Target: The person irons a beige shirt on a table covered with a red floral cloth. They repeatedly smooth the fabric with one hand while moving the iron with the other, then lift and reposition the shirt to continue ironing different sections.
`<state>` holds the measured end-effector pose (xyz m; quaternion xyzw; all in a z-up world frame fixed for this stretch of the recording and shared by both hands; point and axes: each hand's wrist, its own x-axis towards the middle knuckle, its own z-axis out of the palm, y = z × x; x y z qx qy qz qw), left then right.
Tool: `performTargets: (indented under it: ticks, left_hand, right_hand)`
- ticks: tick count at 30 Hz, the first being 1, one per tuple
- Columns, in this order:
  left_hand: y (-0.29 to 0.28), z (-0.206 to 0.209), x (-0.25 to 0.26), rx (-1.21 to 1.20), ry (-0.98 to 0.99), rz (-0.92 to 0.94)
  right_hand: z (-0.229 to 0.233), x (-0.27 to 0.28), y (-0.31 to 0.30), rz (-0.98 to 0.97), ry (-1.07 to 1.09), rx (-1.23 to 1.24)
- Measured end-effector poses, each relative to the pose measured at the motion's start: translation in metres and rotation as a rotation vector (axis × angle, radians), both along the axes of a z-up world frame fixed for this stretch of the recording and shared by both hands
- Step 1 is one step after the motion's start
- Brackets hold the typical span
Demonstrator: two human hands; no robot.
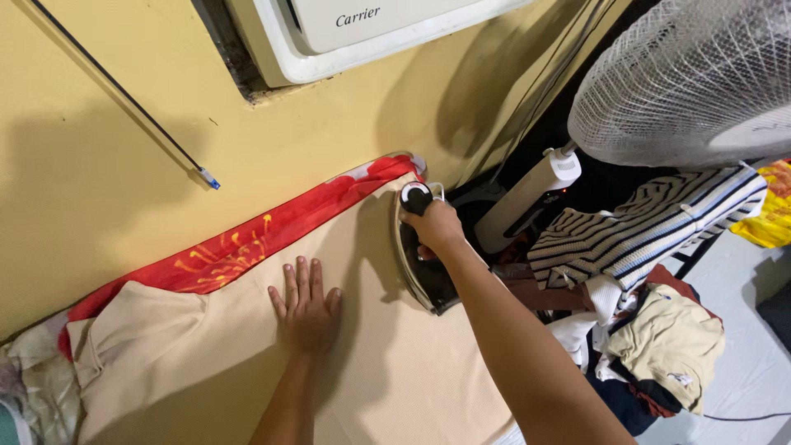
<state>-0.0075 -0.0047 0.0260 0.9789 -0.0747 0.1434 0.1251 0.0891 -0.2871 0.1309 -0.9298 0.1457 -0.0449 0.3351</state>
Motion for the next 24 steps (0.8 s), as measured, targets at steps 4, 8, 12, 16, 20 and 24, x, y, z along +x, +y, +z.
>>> performTargets:
  ticks: [4,8,12,16,20,24]
  left_hand:
    - [-0.002,0.003,-0.001,0.008,-0.019,0.019]
    - [0.0,-0.005,-0.001,-0.015,-0.035,0.015]
    - [0.01,-0.017,0.005,0.06,-0.084,-0.042]
    - [0.028,-0.021,-0.019,0.039,-0.023,-0.077]
    - [0.06,-0.02,-0.056,0.025,-0.058,-0.069]
    - [0.095,-0.019,-0.078,0.022,-0.052,-0.012]
  right_hand:
    - [0.009,0.006,0.005,-0.086,0.266,0.241]
    - [0.018,-0.014,0.006,-0.033,0.208,0.269]
    - [0.017,-0.056,0.006,-0.015,0.275,0.261]
    - [0.025,-0.101,0.006,0.141,0.355,0.06]
    - [0.03,-0.141,0.024,0.473,0.413,-0.148]
    - [0.021,-0.164,0.059,0.564,0.322,-0.346]
